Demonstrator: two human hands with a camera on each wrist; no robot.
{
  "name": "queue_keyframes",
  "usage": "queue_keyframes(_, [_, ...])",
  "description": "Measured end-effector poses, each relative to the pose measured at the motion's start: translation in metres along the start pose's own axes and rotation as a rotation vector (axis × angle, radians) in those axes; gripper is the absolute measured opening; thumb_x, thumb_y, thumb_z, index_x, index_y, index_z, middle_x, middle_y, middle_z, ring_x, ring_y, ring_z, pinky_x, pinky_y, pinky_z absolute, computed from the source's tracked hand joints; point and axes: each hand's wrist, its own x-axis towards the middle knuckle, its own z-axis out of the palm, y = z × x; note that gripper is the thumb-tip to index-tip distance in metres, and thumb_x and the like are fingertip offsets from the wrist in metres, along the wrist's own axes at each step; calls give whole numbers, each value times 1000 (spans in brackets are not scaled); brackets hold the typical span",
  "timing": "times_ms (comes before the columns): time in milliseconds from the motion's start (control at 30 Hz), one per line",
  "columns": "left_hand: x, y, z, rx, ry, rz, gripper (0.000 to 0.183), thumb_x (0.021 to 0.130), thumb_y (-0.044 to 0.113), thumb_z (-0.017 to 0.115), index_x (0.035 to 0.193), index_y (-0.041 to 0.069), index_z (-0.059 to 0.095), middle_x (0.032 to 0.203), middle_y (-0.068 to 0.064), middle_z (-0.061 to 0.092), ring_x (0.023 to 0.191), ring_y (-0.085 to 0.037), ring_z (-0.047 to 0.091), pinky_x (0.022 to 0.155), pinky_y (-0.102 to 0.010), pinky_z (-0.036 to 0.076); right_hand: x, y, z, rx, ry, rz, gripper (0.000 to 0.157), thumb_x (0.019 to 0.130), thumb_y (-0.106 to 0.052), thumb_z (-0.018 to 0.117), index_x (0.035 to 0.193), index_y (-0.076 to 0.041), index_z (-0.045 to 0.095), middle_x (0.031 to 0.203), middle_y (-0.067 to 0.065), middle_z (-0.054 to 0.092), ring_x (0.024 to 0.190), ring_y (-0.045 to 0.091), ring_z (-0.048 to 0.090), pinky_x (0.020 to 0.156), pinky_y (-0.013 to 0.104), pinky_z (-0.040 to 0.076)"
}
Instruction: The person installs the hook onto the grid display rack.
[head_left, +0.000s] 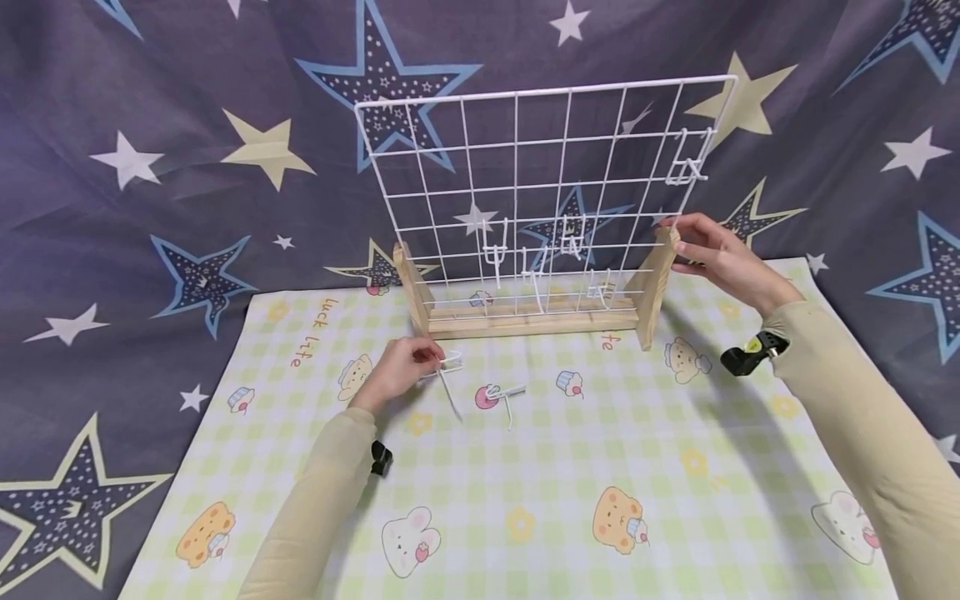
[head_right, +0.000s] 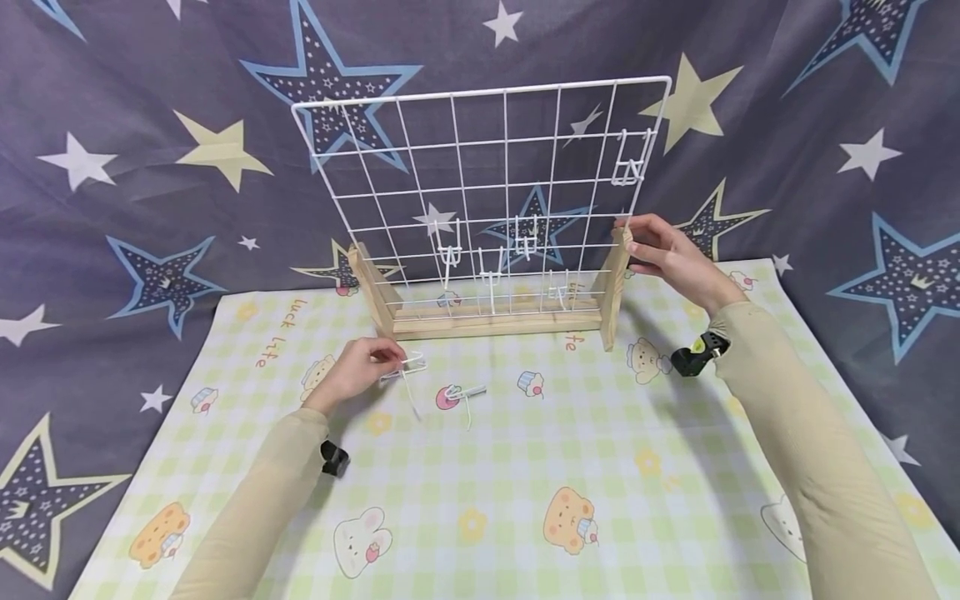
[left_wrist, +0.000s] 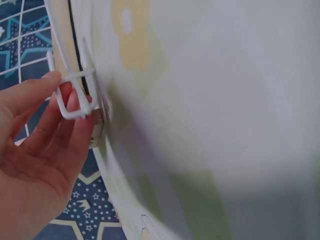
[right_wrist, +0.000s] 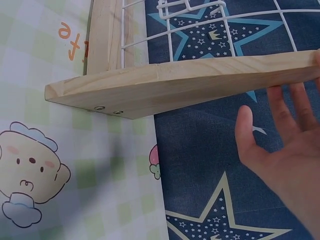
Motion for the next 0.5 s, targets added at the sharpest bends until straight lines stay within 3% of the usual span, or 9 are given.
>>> queue_keyframes(200, [-1, 4, -5, 2, 26, 11, 10, 83, -6, 68, 91, 0, 72, 85, -11, 69, 78, -22, 61, 74, -36, 53, 0, -1, -1, -33, 14, 25, 25, 100, -4, 51, 125, -6, 50, 138, -1, 45, 124, 13, 43, 88, 24, 51])
queue_keyframes(500, [3, 6, -7, -169, 92, 28, 13, 84, -10, 67, 95, -4, 71, 93, -16, 70, 84, -27, 63, 68, -24, 53, 0, 1, -2, -16, -6, 22, 27, 101, -5, 50, 127, -7, 50, 140, 1, 42, 125, 12, 42, 89, 25, 51])
